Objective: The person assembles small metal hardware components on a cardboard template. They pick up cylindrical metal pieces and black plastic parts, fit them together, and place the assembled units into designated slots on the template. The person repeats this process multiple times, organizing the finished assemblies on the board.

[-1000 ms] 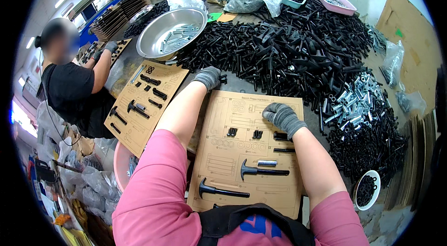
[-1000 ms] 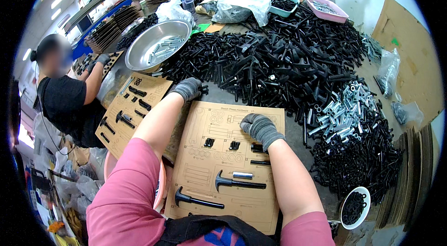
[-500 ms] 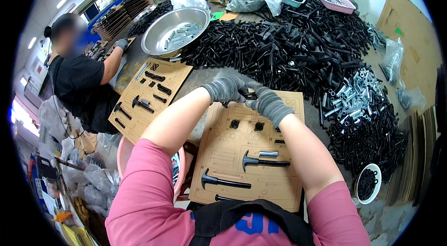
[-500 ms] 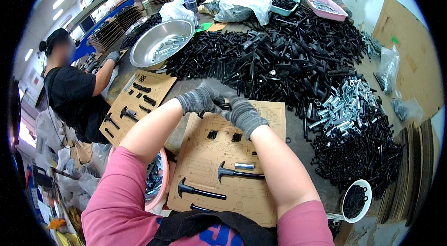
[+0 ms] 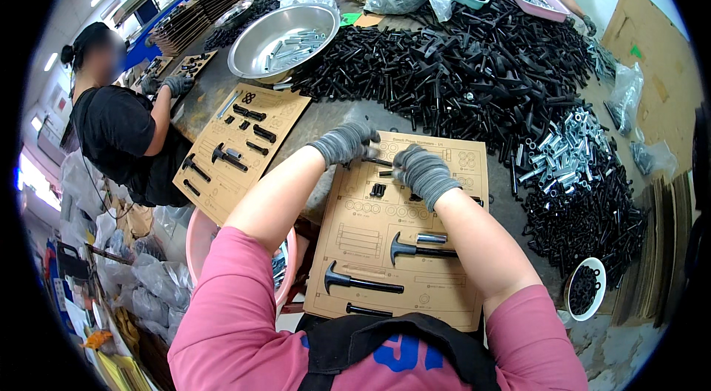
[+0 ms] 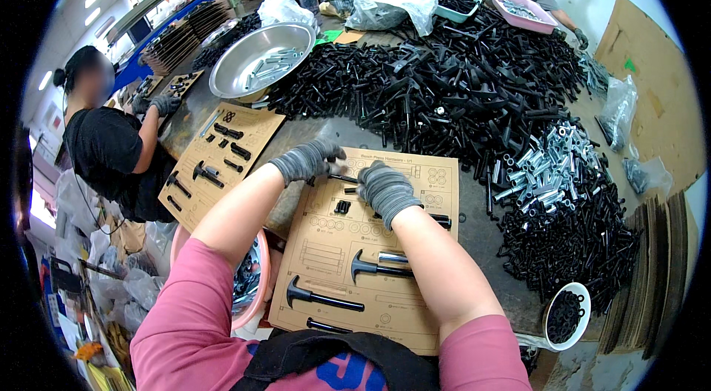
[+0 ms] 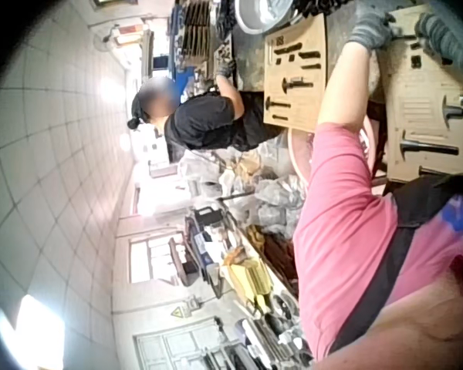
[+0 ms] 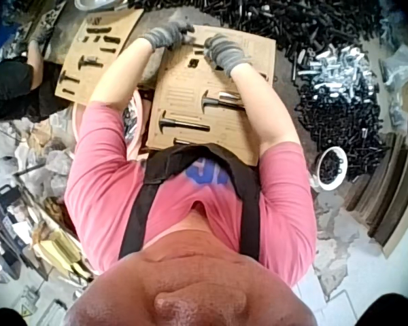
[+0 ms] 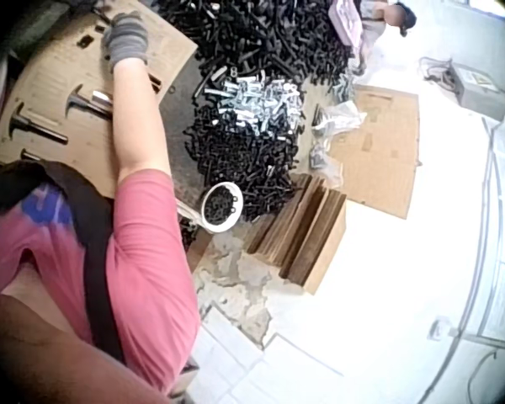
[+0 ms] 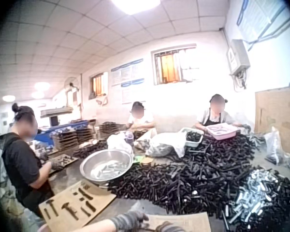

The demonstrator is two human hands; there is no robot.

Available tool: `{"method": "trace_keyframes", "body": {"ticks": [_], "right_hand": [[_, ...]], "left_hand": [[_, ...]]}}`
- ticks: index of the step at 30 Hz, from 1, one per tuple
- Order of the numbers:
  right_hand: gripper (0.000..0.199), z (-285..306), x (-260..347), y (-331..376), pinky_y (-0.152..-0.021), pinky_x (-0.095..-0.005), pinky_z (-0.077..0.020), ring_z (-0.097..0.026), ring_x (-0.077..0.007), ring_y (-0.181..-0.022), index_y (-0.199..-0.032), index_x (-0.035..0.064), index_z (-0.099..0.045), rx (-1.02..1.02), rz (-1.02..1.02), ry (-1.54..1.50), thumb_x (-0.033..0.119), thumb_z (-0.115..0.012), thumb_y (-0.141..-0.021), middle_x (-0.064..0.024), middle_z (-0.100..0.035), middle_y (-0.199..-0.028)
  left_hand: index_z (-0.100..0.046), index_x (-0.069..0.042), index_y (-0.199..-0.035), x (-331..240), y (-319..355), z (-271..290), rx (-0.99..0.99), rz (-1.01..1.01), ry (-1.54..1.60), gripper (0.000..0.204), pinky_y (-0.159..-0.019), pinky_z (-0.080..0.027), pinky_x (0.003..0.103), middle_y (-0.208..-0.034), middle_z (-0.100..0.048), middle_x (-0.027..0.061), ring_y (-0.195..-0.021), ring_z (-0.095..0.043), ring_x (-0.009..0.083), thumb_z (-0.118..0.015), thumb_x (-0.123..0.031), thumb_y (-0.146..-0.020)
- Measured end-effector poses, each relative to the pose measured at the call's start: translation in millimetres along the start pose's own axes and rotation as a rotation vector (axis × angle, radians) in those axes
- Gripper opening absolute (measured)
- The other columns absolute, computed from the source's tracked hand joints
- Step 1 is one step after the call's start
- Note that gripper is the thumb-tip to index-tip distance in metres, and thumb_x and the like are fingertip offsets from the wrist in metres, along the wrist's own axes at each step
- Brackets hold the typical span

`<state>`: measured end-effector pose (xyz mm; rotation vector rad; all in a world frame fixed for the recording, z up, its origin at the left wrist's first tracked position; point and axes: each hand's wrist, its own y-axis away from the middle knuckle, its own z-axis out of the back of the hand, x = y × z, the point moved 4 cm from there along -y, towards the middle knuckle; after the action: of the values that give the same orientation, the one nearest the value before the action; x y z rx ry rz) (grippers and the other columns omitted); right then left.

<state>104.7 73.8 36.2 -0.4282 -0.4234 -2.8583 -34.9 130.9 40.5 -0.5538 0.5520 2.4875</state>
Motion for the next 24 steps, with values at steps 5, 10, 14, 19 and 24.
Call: {"method": "trace_keyframes", "body": {"ticks": [5, 10, 14, 19, 24], "right_hand": [[0.036, 23, 4, 16, -0.069, -0.0307, -0.0499, -0.061, -0.019, -0.072, -0.104, 0.0053, -0.058, -0.051, -0.035, -0.647, 0.032, -0.06, -0.081, -0.0107, -0.063, -0.086], [0.028, 34, 8, 27, -0.048, -0.0245, -0.049, -0.059, -0.0149, -0.059, -0.102, 0.0028, -0.053, 0.04, 0.006, -0.995, 0.022, -0.056, -0.082, -0.0079, -0.059, -0.075], [0.034, 42, -43, 37, -0.05, -0.0278, -0.0496, -0.057, -0.0161, -0.057, -0.109, 0.006, -0.053, 0.008, -0.047, -0.798, 0.025, -0.055, -0.08, -0.01, -0.061, -0.08], [0.04, 43, -118, 49, -0.082, -0.0382, -0.0458, -0.058, -0.0277, -0.096, -0.11, 0.0098, -0.056, -0.045, -0.399, -0.124, 0.033, -0.057, -0.077, -0.0151, -0.06, -0.103], [0.033, 28, -121, 44, -0.086, -0.0391, -0.0454, -0.056, -0.0297, -0.099, -0.105, 0.0125, -0.06, -0.035, -0.428, 0.12, 0.028, -0.06, -0.077, -0.0168, -0.054, -0.11]], "left_hand": [[-0.051, -0.006, -0.115, -24, 7, 23, -0.288, -0.025, 0.487, 0.032, -0.076, -0.046, 0.028, -0.101, -0.058, 0.0079, -0.09, -0.054, 0.0153, -0.055, -0.018, -0.085], [-0.049, -0.007, -0.116, -74, -9, 14, -0.504, -0.067, 0.67, 0.029, -0.083, -0.041, 0.027, -0.103, -0.056, 0.0058, -0.094, -0.05, 0.0123, -0.048, -0.019, -0.089], [-0.049, -0.007, -0.117, -95, -22, 5, -0.421, -0.064, 0.65, 0.032, -0.085, -0.042, 0.029, -0.102, -0.058, 0.0091, -0.094, -0.054, 0.0168, -0.046, -0.023, -0.089], [-0.045, -0.011, -0.123, -136, -23, -33, -0.17, -0.224, -0.236, 0.052, -0.084, -0.045, 0.038, -0.105, -0.055, 0.0171, -0.097, -0.056, 0.0315, -0.052, -0.041, -0.082], [-0.049, -0.006, -0.118, -153, -34, -55, -0.05, -0.562, -0.335, 0.05, -0.083, -0.045, 0.037, -0.103, -0.057, 0.0167, -0.093, -0.057, 0.0311, -0.055, -0.039, -0.08]]}}
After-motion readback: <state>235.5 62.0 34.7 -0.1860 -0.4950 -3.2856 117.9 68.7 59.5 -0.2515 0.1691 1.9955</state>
